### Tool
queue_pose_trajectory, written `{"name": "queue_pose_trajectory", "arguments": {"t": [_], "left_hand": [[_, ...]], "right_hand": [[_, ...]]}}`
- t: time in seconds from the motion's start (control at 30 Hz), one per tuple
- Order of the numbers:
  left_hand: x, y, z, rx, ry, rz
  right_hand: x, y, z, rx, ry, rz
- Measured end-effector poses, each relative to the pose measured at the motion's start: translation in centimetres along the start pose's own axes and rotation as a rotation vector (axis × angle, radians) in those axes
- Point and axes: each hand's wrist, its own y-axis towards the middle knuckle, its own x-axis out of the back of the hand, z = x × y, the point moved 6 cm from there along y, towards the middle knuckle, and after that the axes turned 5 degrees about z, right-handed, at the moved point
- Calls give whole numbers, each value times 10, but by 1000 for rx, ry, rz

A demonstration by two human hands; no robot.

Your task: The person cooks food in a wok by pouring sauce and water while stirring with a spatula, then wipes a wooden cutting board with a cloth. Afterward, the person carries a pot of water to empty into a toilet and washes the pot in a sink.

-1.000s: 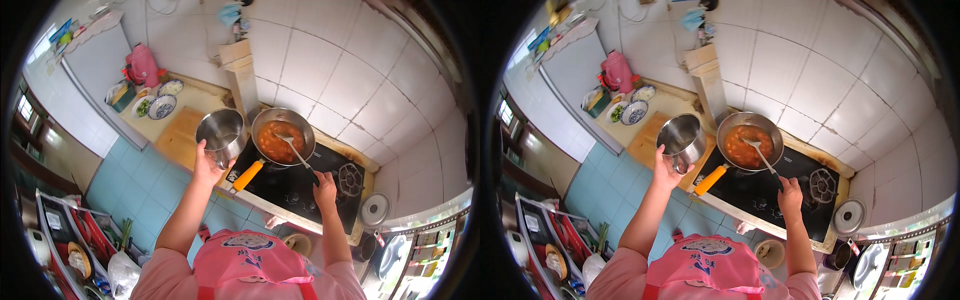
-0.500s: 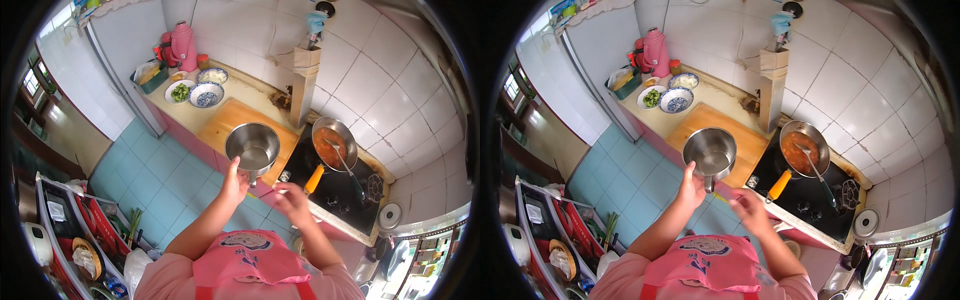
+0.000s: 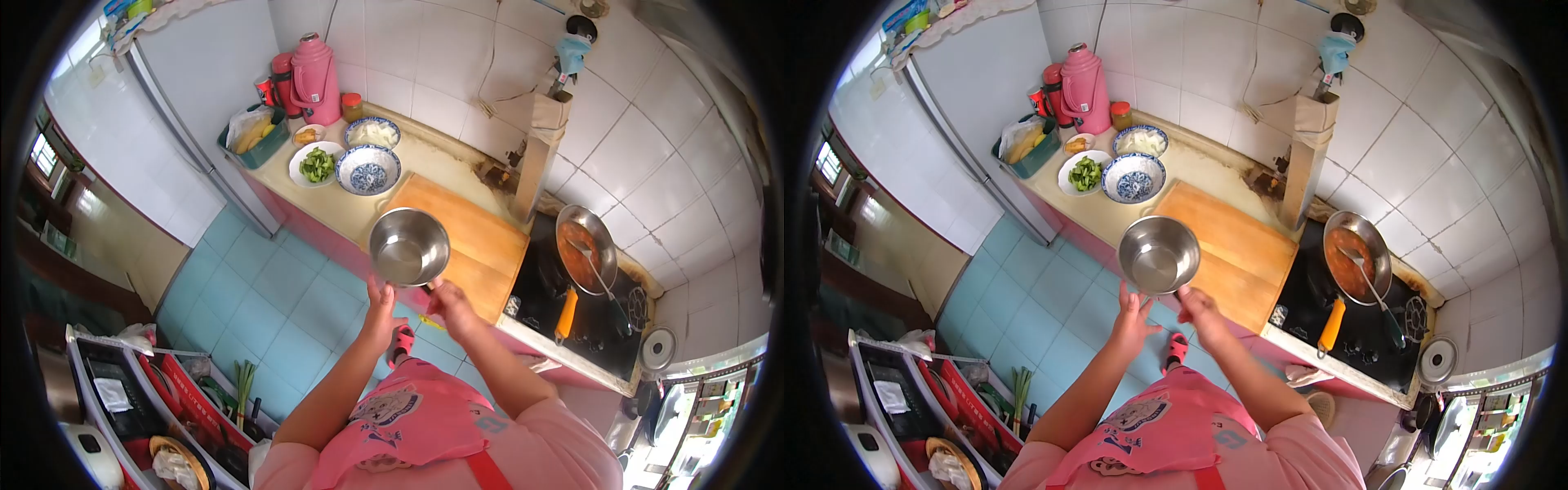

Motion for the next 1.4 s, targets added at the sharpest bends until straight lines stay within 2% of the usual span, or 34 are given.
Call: {"name": "queue_pose_trajectory", "arguments": {"t": [0.17, 0.3, 0.5, 0.6, 0.77, 1.0, 1.07, 1.13, 1.17, 1.2, 1.33, 1.4], "left_hand": [[30, 60, -32, 130, 8, 93], [61, 114, -45, 232, 12, -58], [78, 178, -62, 298, 3, -192], [82, 198, -65, 332, 3, -203], [91, 225, -67, 332, 18, -173], [91, 254, -64, 387, 14, -77], [92, 261, -65, 385, 14, -68], [91, 266, -64, 372, 2, -8], [92, 269, -63, 382, 10, -6], [92, 274, -62, 383, 11, 19], [94, 293, -50, 402, 46, 87], [102, 297, -45, 399, 107, 104]], "right_hand": [[70, 126, 30, 102, -1, -188], [125, 261, 48, 162, -35, -251], [163, 415, 64, 13, -98, -360], [171, 460, 56, -92, -41, -374], [182, 508, 44, -140, 4, -365], [191, 531, 29, -145, 13, -340], [193, 529, 33, -107, -143, -372], [197, 512, 43, -1, -343, -524], [201, 499, 46, 87, -434, -629], [198, 481, 46, 123, -474, -619], [150, 358, 10, 207, -448, -390], [133, 276, -28, 187, -553, -391]]}}
